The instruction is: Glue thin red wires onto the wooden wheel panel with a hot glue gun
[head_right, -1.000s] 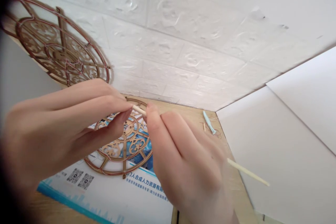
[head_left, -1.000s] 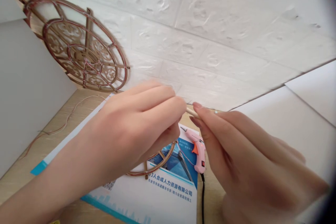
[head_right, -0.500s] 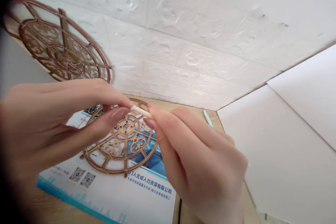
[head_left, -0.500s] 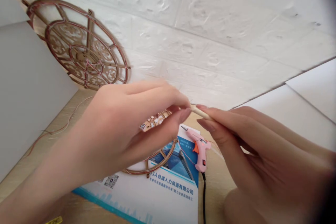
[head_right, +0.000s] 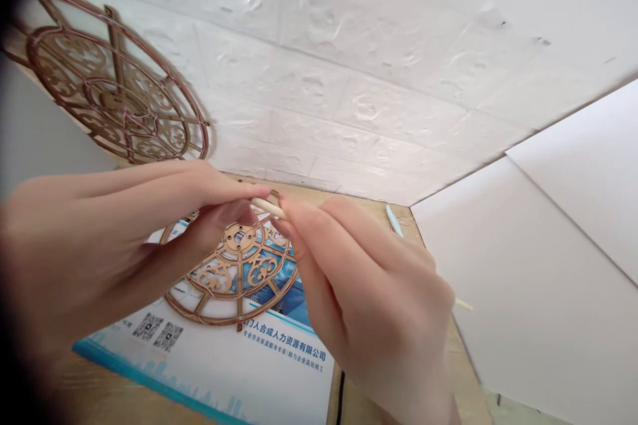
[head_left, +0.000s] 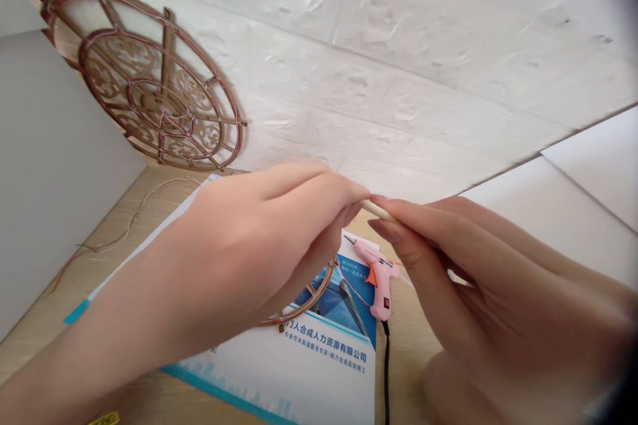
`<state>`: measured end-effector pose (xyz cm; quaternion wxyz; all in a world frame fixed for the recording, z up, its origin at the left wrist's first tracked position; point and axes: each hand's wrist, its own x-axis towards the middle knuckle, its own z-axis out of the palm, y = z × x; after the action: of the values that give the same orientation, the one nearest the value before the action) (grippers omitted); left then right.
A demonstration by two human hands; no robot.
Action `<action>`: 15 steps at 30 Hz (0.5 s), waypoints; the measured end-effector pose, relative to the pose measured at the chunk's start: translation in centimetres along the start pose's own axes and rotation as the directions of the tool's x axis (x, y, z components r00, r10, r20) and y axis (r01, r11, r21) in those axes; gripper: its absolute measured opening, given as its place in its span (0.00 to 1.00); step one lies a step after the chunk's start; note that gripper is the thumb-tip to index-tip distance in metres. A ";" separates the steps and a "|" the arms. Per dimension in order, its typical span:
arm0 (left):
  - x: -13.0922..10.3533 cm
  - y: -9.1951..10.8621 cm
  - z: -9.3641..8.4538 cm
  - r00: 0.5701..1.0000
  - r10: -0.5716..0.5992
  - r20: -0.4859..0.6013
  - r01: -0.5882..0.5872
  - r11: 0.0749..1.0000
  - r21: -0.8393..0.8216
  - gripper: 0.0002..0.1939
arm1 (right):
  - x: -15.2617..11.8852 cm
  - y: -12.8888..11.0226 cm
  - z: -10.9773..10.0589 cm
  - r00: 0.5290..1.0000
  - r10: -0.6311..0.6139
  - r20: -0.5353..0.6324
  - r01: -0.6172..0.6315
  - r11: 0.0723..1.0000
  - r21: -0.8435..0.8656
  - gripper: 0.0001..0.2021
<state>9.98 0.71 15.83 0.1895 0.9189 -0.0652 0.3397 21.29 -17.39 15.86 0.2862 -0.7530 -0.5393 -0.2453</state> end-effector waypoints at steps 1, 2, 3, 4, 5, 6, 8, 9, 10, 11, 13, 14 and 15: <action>0.1 0.0 0.1 1.000 0.004 -0.011 -0.004 1.000 -0.011 0.12 | 0.0 0.0 0.0 1.000 0.000 -0.002 0.000 1.000 -0.004 0.10; 0.2 0.0 0.2 1.000 0.012 -0.022 -0.012 1.000 -0.020 0.12 | 0.0 -0.1 -0.1 1.000 -0.002 -0.006 0.002 1.000 -0.006 0.10; 0.2 0.1 0.3 0.999 0.024 -0.037 -0.025 0.999 -0.025 0.11 | 0.0 -0.1 -0.1 1.000 -0.002 -0.011 0.002 1.000 -0.008 0.10; 0.3 0.1 0.4 0.998 0.035 -0.056 -0.037 0.999 -0.024 0.10 | 0.0 -0.1 -0.1 1.000 -0.003 -0.013 0.002 1.000 -0.011 0.10; 0.3 0.2 0.4 0.996 0.050 -0.067 -0.052 0.998 -0.024 0.09 | 0.0 -0.1 -0.1 1.000 -0.001 -0.015 0.001 1.000 -0.016 0.10; 0.3 0.2 0.4 0.995 0.058 -0.083 -0.060 0.998 -0.021 0.09 | -0.1 -0.1 -0.2 1.000 0.002 -0.014 -0.002 1.000 -0.018 0.10; 0.3 0.4 0.4 0.992 0.064 -0.106 -0.067 0.997 -0.025 0.10 | -0.1 -0.1 -0.2 1.000 0.008 -0.009 -0.008 1.000 -0.015 0.10; 0.3 0.5 0.4 0.991 0.049 -0.124 -0.052 0.998 -0.026 0.10 | -0.2 -0.1 -0.2 1.000 0.010 -0.012 -0.010 1.000 -0.012 0.10; 0.4 0.6 0.3 0.991 0.036 -0.126 -0.040 0.999 -0.035 0.11 | -0.2 -0.1 -0.3 1.000 0.014 -0.012 -0.014 1.000 -0.008 0.10; 0.4 0.6 0.3 0.993 0.017 -0.119 -0.023 0.998 -0.051 0.11 | -0.1 -0.1 -0.3 1.000 0.018 -0.009 -0.018 1.000 -0.004 0.10; 0.5 0.5 0.1 0.996 -0.014 -0.086 0.005 0.995 -0.099 0.10 | 0.0 -0.2 -0.4 1.000 0.023 -0.011 -0.023 1.000 -0.001 0.10; 0.6 0.4 0.0 0.997 -0.026 -0.067 0.017 0.991 -0.129 0.10 | 0.1 -0.3 -0.5 1.000 0.024 -0.015 -0.024 1.000 0.002 0.11; 0.6 0.2 -0.1 0.998 -0.033 -0.051 0.025 0.987 -0.160 0.11 | 0.1 -0.4 -0.6 0.999 0.025 -0.021 -0.025 1.000 0.008 0.11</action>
<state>10.31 0.55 16.37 0.2688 0.8924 -0.0737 0.3549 20.92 -17.60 16.42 0.2979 -0.7560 -0.5277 -0.2475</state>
